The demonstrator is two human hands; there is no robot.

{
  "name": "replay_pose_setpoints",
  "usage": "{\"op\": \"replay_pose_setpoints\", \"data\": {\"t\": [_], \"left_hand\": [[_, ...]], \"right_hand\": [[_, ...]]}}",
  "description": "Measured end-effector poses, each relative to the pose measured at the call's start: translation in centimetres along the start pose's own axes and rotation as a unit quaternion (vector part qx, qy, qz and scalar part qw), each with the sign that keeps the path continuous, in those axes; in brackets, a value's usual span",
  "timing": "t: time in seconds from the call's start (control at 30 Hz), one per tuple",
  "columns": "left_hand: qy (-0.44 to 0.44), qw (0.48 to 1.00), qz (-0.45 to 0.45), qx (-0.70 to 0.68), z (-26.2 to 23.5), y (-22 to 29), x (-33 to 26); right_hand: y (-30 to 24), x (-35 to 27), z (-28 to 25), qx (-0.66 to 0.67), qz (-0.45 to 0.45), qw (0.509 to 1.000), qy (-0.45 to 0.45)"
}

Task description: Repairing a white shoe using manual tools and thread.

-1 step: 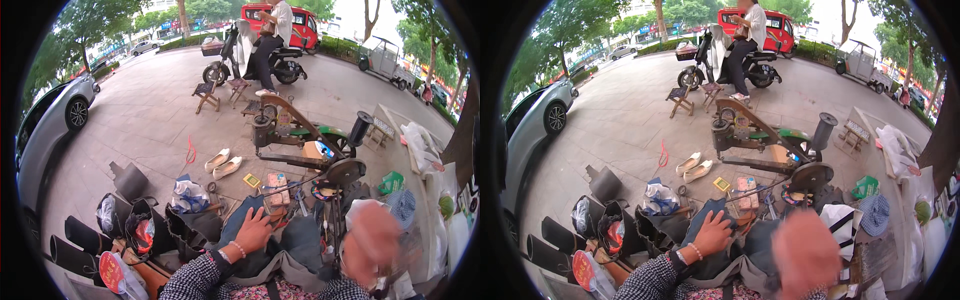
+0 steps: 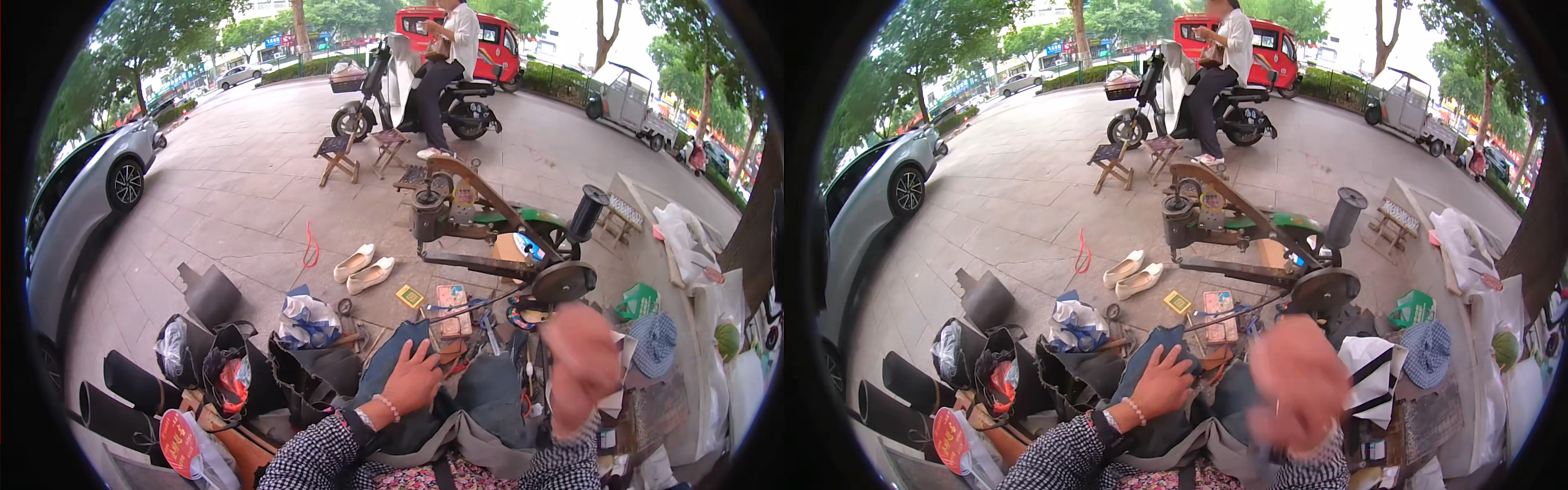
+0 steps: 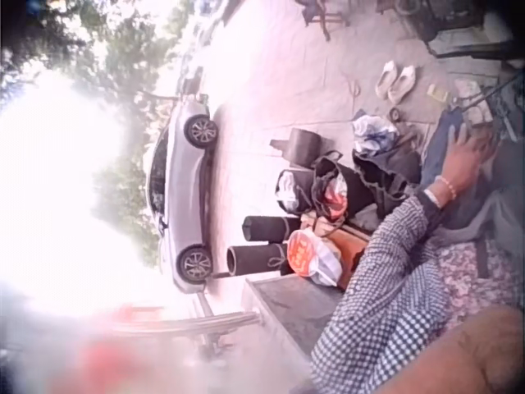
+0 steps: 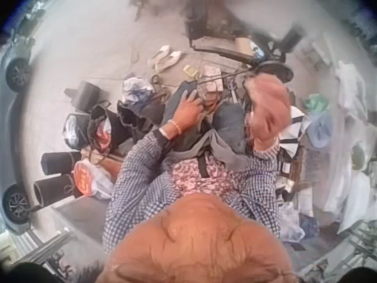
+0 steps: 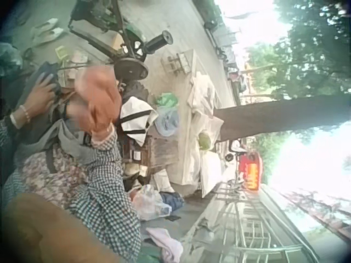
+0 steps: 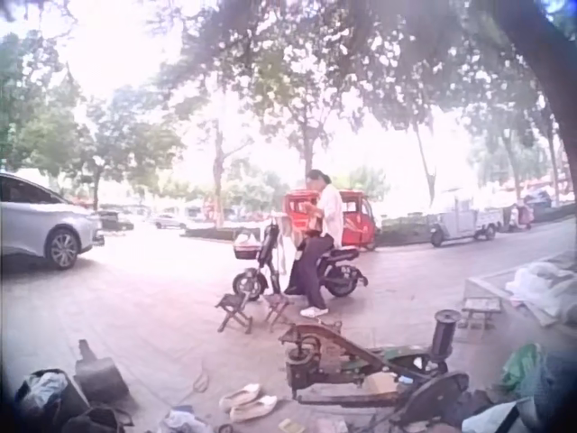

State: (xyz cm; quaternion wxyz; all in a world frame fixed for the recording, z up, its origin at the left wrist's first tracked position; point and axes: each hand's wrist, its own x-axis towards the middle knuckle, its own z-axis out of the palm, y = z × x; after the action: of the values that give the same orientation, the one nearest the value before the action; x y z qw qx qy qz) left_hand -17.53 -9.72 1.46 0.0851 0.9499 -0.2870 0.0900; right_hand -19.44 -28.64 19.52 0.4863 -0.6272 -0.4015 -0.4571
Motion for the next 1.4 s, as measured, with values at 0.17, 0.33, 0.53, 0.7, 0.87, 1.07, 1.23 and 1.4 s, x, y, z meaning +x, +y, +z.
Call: {"op": "replay_pose_setpoints", "data": {"t": [0.17,0.33,0.53,0.7,0.87,1.07,1.23,1.4], "left_hand": [[0.028,1.0,0.0,-0.009,0.0,0.0,-0.2],[0.043,0.999,0.011,-0.001,0.1,0.2,0.1],[0.031,0.999,-0.001,-0.008,-0.1,-0.3,-0.4],[0.06,0.998,0.013,-0.02,0.0,-0.1,-0.2],[0.031,0.999,-0.005,-0.001,-0.2,-0.4,-0.6],[0.029,1.0,0.004,0.008,0.0,-0.2,-0.5],[0.031,0.999,0.006,0.011,0.1,-0.3,-0.3],[0.017,1.0,0.006,0.005,0.1,-0.2,-0.2]], "right_hand": [[17.1,-10.3,1.4,-0.176,0.282,0.883,-0.331],[21.2,-23.7,0.5,-0.289,0.434,0.561,-0.643],[17.9,-20.5,2.7,-0.304,0.445,0.55,-0.638],[18.0,-21.1,1.6,-0.321,0.45,0.558,-0.619],[17.4,-20.8,1.9,-0.322,0.461,0.555,-0.613],[17.5,-21.2,1.2,-0.331,0.47,0.557,-0.6],[17.4,-20.6,1.4,-0.348,0.462,0.564,-0.589],[17.5,-20.7,1.1,-0.338,0.467,0.563,-0.592]]}}
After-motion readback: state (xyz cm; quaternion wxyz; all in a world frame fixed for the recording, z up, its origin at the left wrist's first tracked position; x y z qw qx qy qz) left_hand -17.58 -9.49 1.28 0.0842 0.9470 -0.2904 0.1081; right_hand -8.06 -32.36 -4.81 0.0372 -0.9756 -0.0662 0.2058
